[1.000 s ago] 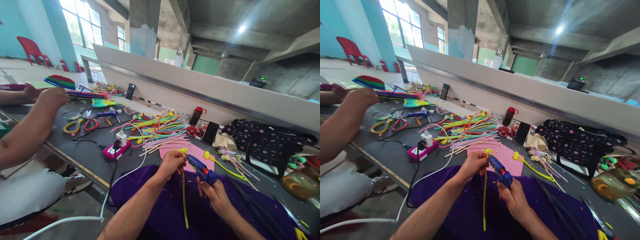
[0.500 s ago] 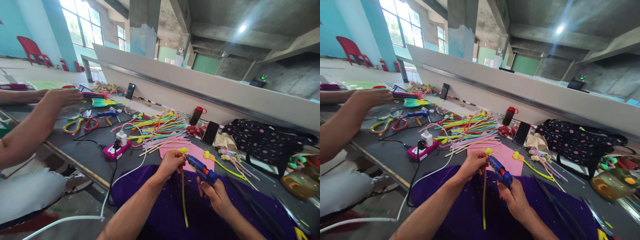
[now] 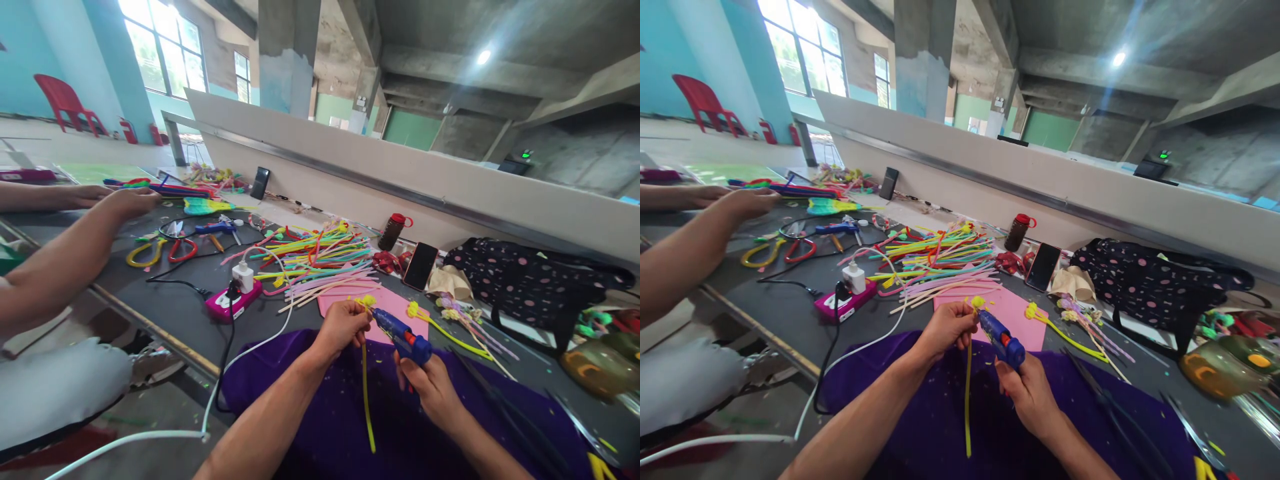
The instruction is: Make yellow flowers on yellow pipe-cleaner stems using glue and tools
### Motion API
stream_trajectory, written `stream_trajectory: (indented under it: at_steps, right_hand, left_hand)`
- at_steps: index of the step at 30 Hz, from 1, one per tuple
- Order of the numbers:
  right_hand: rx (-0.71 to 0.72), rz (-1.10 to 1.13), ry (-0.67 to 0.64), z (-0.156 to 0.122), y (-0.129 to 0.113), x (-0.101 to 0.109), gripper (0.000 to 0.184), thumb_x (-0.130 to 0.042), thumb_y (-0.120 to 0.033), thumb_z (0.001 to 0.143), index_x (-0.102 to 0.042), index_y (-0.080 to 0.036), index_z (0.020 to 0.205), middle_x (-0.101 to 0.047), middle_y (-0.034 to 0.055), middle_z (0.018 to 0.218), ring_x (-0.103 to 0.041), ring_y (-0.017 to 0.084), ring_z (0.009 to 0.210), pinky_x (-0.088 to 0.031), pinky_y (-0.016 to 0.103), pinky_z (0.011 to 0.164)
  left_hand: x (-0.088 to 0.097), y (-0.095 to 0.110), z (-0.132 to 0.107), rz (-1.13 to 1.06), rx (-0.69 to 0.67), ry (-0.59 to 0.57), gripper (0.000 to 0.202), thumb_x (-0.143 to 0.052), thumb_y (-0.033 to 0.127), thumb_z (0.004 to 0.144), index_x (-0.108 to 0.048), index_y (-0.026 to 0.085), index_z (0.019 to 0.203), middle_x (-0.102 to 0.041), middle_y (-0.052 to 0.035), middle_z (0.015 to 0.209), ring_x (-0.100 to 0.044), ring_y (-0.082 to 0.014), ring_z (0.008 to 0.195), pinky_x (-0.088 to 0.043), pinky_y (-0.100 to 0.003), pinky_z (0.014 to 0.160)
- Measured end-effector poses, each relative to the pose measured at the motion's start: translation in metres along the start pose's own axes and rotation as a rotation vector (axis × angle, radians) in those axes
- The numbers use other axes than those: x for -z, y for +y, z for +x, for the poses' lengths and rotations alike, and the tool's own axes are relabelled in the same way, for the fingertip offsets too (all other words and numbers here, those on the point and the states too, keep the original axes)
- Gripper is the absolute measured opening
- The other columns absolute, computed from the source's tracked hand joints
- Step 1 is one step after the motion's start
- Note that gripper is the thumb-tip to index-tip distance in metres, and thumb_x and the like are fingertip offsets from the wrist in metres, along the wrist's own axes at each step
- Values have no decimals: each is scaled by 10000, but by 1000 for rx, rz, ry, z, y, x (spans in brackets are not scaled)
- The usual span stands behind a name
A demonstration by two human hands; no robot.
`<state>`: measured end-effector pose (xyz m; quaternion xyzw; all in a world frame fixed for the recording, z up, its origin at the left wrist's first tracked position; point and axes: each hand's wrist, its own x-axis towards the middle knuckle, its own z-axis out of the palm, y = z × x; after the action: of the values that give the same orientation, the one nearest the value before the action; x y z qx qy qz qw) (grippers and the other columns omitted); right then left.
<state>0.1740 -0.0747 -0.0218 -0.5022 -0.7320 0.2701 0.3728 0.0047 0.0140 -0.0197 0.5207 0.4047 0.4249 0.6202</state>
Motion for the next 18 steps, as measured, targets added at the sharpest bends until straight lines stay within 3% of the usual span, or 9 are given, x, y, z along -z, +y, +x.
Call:
stream_trajectory:
  at_steps: [8, 13, 16, 18]
  right_hand:
    - [11, -27, 38, 0, 0, 13, 337, -314, -405, 874, -523, -158, 779, -503, -2, 552, -492, 142, 498, -375, 262, 510]
    - [-7, -596, 162, 16, 16, 19, 263, -440, -414, 815, -505, -161, 846, -543, 43, 729, -544, 182, 620, -391, 281, 553]
    - [-52, -881, 112, 22, 30, 11, 231, -520, -393, 762, -511, -169, 818, -550, 63, 789, -564, 202, 660, -398, 282, 542]
    - [-25, -924, 53, 23, 34, 8, 222, -564, -381, 734, -529, -173, 804, -558, 64, 789, -571, 218, 700, -417, 294, 562]
  left_hand:
    - [5, 3, 0, -6, -13, -11, 193, -577, 298, 684, -517, 139, 595, -496, 44, 385, -423, -54, 279, -296, -147, 291]
    - [11, 8, -2, -151, 5, -51, 231, -620, 333, 662, -542, 120, 621, -569, 17, 517, -359, -6, 285, -184, -139, 282]
    - [11, 12, -5, -247, 46, -138, 247, -633, 336, 653, -547, 108, 606, -573, 6, 533, -326, 5, 284, -160, -151, 283]
    - [9, 13, -8, -287, 87, -197, 237, -639, 321, 648, -549, 107, 598, -563, 8, 519, -323, 6, 281, -150, -154, 283]
